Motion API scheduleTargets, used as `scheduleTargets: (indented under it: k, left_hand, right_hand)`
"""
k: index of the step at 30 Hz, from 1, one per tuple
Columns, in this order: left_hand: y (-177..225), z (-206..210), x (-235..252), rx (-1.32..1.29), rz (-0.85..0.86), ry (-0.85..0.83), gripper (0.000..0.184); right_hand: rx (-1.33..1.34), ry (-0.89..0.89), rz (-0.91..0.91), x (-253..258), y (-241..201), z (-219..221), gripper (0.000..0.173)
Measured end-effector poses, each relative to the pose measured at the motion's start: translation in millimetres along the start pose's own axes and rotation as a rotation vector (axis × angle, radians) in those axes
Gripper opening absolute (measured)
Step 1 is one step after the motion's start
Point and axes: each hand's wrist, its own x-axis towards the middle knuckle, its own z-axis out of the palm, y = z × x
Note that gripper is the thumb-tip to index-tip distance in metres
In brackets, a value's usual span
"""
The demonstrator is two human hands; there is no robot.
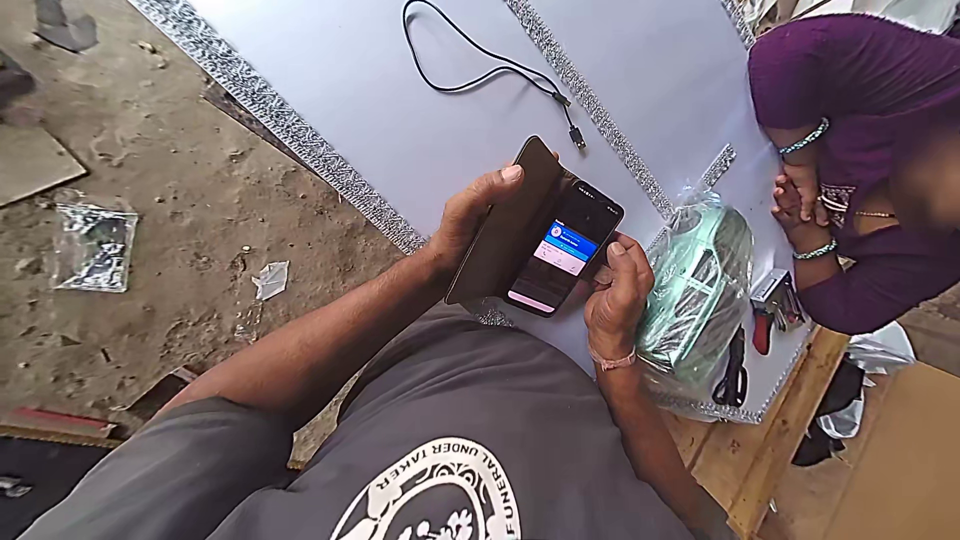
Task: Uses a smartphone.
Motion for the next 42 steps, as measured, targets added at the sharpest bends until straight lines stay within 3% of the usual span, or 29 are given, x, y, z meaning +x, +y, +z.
scheduleTargets:
  k: [15, 23, 27, 29, 30, 32, 33, 38, 42]
  left_hand:
    - [-0.2, -1.5, -0.6, 0.022, -0.014, -0.016, 0.050]
    - [1.0, 1.9, -2.9, 0.012, -0.017, 0.023, 0.047]
    - [7.1, 18.6, -4.3, -0.024, -0.018, 0.070, 0.046]
    - [18.1, 64.4, 0.5, 0.018, -0.045, 0.340, 0.033]
    - [16.7, 61.4, 0.7, 0.026, -0.020, 0.354, 0.033]
    - [5.3, 8.6, -5.0, -0.038, 0.051, 0.050, 0.046]
    - [3.2, -2.0, -5.1, -0.040, 0.064, -0.005, 0.049]
    - [2.7, -3.3, -3.6, -0.070, 0.117, 0.030, 0.044]
    - [1.7, -8.2, -0.2, -0.126, 0.134, -0.026, 0.046]
  right_hand:
    - [-0.289, 0.003, 0.008, 16.2, -8.4, 21.0, 0.020]
    - [-0.038, -0.033, 0.063, 8.8, -10.6, 4.9, 0.023]
    - [0.010, -0.153, 0.139, -9.4, -13.1, -9.2, 0.027]
    - [0.012, -0.231, 0.129, -18.7, -11.9, -14.6, 0.035]
    - [0.015, -0.280, 0.116, -21.9, -11.7, -17.3, 0.041]
    - [0.025, -0.371, 0.099, -26.0, -12.8, -21.9, 0.054]
    - [0.020, -0.412, 0.097, -27.2, -14.3, -23.2, 0.061]
    - [0.046, -0.471, 0.154, -33.0, -14.8, -24.3, 0.088]
    - [0.072, -0.470, 0.161, -32.3, -11.8, -24.9, 0.092]
